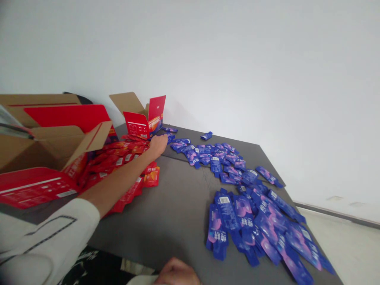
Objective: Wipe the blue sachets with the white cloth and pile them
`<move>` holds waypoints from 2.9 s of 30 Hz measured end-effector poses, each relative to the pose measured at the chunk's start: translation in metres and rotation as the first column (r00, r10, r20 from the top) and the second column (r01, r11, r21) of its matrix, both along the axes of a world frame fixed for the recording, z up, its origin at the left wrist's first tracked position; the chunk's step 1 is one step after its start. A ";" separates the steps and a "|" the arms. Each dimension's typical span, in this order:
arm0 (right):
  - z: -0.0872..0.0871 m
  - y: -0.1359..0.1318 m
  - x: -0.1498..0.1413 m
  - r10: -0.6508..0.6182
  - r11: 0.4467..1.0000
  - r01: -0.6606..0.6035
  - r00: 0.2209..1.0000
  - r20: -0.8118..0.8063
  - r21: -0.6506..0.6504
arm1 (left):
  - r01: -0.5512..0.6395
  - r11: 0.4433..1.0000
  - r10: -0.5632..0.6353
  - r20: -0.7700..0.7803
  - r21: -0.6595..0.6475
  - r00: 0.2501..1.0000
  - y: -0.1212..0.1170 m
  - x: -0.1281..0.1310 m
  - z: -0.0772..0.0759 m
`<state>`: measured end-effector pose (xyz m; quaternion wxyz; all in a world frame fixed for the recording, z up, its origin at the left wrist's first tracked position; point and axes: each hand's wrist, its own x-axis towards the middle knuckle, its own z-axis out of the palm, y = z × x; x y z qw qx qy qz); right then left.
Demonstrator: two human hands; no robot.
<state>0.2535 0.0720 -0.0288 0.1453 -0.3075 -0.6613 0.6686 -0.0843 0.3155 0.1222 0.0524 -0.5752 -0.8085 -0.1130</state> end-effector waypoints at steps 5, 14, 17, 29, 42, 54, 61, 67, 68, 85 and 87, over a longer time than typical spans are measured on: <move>0.008 0.003 0.003 0.178 0.960 -0.130 0.967 -0.183 0.250 | 0.070 0.987 -0.079 0.059 0.142 0.995 -0.042 0.036 0.029; 0.052 -0.017 0.001 -0.025 0.975 0.071 0.977 -0.213 0.211 | 0.488 0.873 -0.387 0.619 0.007 0.683 -0.193 0.085 -0.026; 0.059 -0.016 -0.001 -0.021 0.971 0.080 0.968 -0.251 0.226 | 0.469 0.877 -0.325 0.593 -0.101 0.737 -0.216 0.082 -0.054; 0.070 -0.017 -0.004 -0.063 0.960 0.129 0.964 -0.257 0.248 | 0.387 0.921 -0.360 0.473 0.043 0.804 -0.256 0.067 -0.090; 0.079 -0.006 -0.041 -0.573 0.656 0.581 0.799 -0.182 0.482 | 0.663 0.692 -0.718 0.174 0.286 0.674 -0.341 0.046 -0.102; 0.075 0.018 -0.102 -0.306 0.637 -0.090 0.882 0.358 0.765 | 0.674 0.724 -0.689 0.199 0.147 0.697 -0.337 0.044 -0.112; 0.091 0.044 -0.085 -0.543 0.527 0.018 0.777 0.320 0.850 | 0.646 0.756 -0.652 0.193 0.104 0.733 -0.337 0.050 -0.111; 0.082 0.015 -0.101 -0.277 0.614 -0.137 0.885 0.374 0.778 | 0.626 0.772 -0.633 0.206 0.108 0.746 -0.337 0.054 -0.112; 0.080 0.020 -0.099 -0.306 0.626 -0.122 0.870 0.387 0.771 | 0.629 0.770 -0.635 0.217 0.108 0.741 -0.336 0.055 -0.112; 0.087 0.052 -0.086 -0.516 0.568 0.002 0.780 0.354 0.823 | 0.644 0.752 -0.650 0.320 0.140 0.689 -0.327 0.052 -0.109; 0.094 0.047 -0.086 -0.533 0.543 0.078 0.802 0.271 0.836 | 0.644 0.751 -0.650 0.326 0.142 0.686 -0.327 0.052 -0.110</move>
